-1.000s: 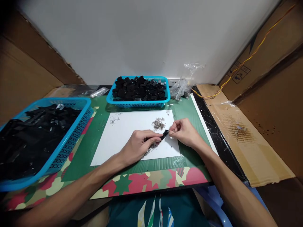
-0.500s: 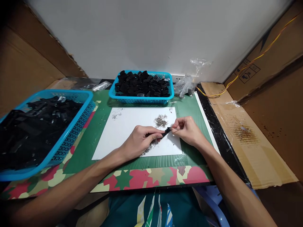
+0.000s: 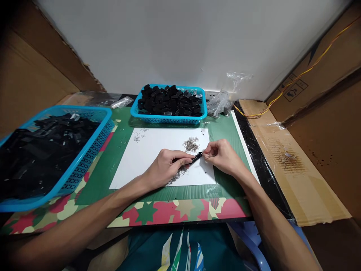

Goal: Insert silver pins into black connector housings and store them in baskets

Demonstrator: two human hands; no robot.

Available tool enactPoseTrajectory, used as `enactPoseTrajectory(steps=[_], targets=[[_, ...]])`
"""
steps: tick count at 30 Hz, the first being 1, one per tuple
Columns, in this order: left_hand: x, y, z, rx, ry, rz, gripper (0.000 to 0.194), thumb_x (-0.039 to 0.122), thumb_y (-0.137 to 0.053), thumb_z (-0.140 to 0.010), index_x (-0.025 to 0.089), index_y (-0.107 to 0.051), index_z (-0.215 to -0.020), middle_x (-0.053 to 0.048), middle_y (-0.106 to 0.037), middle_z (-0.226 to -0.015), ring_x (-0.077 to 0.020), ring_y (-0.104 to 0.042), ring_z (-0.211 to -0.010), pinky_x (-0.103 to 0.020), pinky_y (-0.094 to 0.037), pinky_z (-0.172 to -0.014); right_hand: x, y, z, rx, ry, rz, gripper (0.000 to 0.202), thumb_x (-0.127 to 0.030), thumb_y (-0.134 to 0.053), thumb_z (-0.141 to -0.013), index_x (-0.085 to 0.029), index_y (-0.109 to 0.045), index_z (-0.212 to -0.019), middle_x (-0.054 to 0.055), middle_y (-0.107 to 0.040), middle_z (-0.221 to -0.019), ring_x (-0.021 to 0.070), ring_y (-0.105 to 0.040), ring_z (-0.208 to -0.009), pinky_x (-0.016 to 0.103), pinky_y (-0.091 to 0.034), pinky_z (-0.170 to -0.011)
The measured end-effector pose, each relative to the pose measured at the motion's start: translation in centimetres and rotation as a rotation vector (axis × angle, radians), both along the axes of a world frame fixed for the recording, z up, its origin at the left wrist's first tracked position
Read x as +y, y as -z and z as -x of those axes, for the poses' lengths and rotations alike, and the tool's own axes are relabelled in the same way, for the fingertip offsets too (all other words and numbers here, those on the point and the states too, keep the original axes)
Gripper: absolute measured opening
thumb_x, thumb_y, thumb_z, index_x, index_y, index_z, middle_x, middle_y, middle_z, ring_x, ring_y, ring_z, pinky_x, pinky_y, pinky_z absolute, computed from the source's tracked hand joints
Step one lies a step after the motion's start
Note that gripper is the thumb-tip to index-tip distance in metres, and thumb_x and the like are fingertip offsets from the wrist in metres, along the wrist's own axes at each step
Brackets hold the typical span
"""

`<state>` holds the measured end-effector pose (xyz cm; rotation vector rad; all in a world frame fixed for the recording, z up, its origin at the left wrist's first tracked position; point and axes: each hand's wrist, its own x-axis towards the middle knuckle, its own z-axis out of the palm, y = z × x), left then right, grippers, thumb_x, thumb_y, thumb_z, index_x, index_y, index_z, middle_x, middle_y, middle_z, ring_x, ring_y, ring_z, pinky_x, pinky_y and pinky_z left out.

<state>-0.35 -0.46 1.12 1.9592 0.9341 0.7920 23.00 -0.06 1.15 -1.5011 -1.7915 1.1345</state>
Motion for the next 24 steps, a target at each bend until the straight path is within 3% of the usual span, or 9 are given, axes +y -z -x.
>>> enactPoseTrajectory(steps=[4, 9, 12, 15, 17, 20, 24], targets=[[0.0, -0.2, 0.1, -0.017, 0.000, 0.029, 0.020, 0.018, -0.063, -0.097, 0.015, -0.083, -0.099, -0.003, -0.076, -0.073, -0.0137, -0.068, -0.065, -0.024, -0.051, -0.064, 0.3, -0.3, -0.9, -0.056, -0.082, 0.017, 0.019, -0.030, -0.073, -0.079, -0.014, -0.079, -0.087, -0.002, -0.056, -0.059, 0.0124, -0.047, -0.056, 0.027, -0.036, -0.055], [0.1, -0.2, 0.2, -0.018, -0.013, 0.083, 0.020, 0.019, -0.064, -0.097, 0.016, -0.083, -0.098, -0.002, -0.077, -0.074, -0.0143, -0.069, -0.068, -0.025, -0.050, -0.066, 0.3, -0.8, -1.1, -0.107, -0.091, -0.060, 0.029, -0.033, -0.059, -0.093, -0.016, -0.082, -0.092, 0.004, -0.071, -0.076, 0.0159, -0.054, -0.066, 0.028, -0.039, -0.059], [0.1, -0.2, 0.2, -0.023, -0.025, 0.115, 0.020, 0.021, -0.064, -0.097, 0.016, -0.083, -0.096, -0.002, -0.076, -0.073, -0.0143, -0.068, -0.068, -0.025, -0.050, -0.066, 0.2, -0.8, -1.0, -0.085, -0.071, -0.058, 0.033, -0.035, -0.054, -0.098, -0.016, -0.081, -0.096, 0.001, -0.064, -0.068, 0.0139, -0.047, -0.060, 0.027, -0.033, -0.055], [0.0, -0.4, 0.2, -0.048, -0.045, 0.138, 0.022, 0.025, -0.061, -0.100, 0.016, -0.082, -0.101, -0.002, -0.074, -0.074, -0.0137, -0.066, -0.069, -0.025, -0.049, -0.068, 0.3, -0.6, -1.0, 0.180, -0.060, 0.009, 0.032, -0.035, -0.054, -0.100, -0.016, -0.077, -0.110, 0.001, -0.065, -0.072, 0.0126, -0.047, -0.059, 0.026, -0.036, -0.055], [0.1, -0.8, 0.2, -0.087, -0.071, 0.150, 0.025, 0.028, -0.059, -0.102, 0.016, -0.080, -0.110, -0.002, -0.074, -0.076, -0.0134, -0.065, -0.069, -0.025, -0.049, -0.068, 0.4, -0.6, -0.8, 0.414, -0.042, 0.055, 0.031, -0.037, -0.056, -0.101, -0.016, -0.074, -0.115, 0.004, -0.072, -0.086, 0.0130, -0.055, -0.064, 0.027, -0.045, -0.060], [0.3, -1.3, 0.3, -0.174, -0.110, 0.162, 0.027, 0.033, -0.060, -0.102, 0.017, -0.080, -0.113, -0.004, -0.072, -0.081, -0.0141, -0.062, -0.073, -0.025, -0.048, -0.069, 0.4, -0.8, -0.4, 0.727, 0.002, 0.159, 0.025, -0.038, -0.060, -0.101, -0.017, -0.072, -0.110, 0.010, -0.077, -0.103, 0.0182, -0.071, -0.086, 0.033, -0.057, -0.081], [0.5, -1.6, 0.3, -0.353, -0.139, 0.221, 0.029, 0.039, -0.064, -0.099, 0.015, -0.075, -0.111, -0.007, -0.071, -0.090, -0.0153, -0.061, -0.079, -0.026, -0.048, -0.072, 0.3, -0.9, 0.5, 0.992, 0.050, 0.281, 0.014, -0.032, -0.063, -0.100, -0.020, -0.070, -0.102, 0.011, -0.077, -0.118, 0.0243, -0.074, -0.112, 0.044, -0.052, -0.109]])
